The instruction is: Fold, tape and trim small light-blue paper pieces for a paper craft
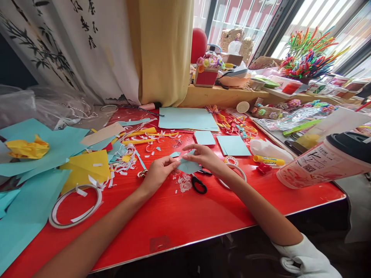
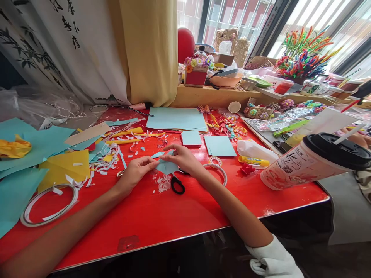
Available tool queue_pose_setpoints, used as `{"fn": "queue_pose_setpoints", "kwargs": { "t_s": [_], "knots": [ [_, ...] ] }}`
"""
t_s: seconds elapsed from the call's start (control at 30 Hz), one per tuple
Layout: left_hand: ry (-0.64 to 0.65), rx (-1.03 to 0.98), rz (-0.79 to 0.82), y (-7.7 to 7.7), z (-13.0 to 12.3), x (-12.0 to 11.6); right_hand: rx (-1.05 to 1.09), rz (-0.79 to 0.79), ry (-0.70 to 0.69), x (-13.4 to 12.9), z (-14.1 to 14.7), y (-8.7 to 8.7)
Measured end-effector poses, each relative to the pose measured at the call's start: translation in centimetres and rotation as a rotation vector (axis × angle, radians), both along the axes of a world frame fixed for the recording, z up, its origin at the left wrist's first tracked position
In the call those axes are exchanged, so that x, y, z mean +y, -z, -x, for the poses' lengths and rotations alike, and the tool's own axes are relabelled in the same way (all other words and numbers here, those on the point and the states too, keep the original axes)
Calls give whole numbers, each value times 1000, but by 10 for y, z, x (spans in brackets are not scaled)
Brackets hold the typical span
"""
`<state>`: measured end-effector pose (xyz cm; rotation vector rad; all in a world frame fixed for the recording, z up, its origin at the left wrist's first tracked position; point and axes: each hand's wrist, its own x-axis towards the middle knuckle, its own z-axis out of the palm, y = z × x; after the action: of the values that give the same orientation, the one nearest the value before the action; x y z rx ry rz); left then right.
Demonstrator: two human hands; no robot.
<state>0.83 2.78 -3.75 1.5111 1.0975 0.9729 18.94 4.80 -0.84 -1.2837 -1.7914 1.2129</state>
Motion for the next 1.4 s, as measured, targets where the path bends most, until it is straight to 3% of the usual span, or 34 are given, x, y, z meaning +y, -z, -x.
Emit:
{"fn": "queue_pose_setpoints", "kwargs": {
  "t_s": [0.7, 1.03, 1.4],
  "knots": [
    [82, 108, -29, -2, -1, -2, 34, -48, 67, -1, 3, -1],
    [-11, 61, -15, 1, -4, -2, 146, 150, -65, -6, -1, -13],
    [-13, -18, 14, 1, -3, -1, 199, 67, -9, -3, 3, -5]
  ]
}}
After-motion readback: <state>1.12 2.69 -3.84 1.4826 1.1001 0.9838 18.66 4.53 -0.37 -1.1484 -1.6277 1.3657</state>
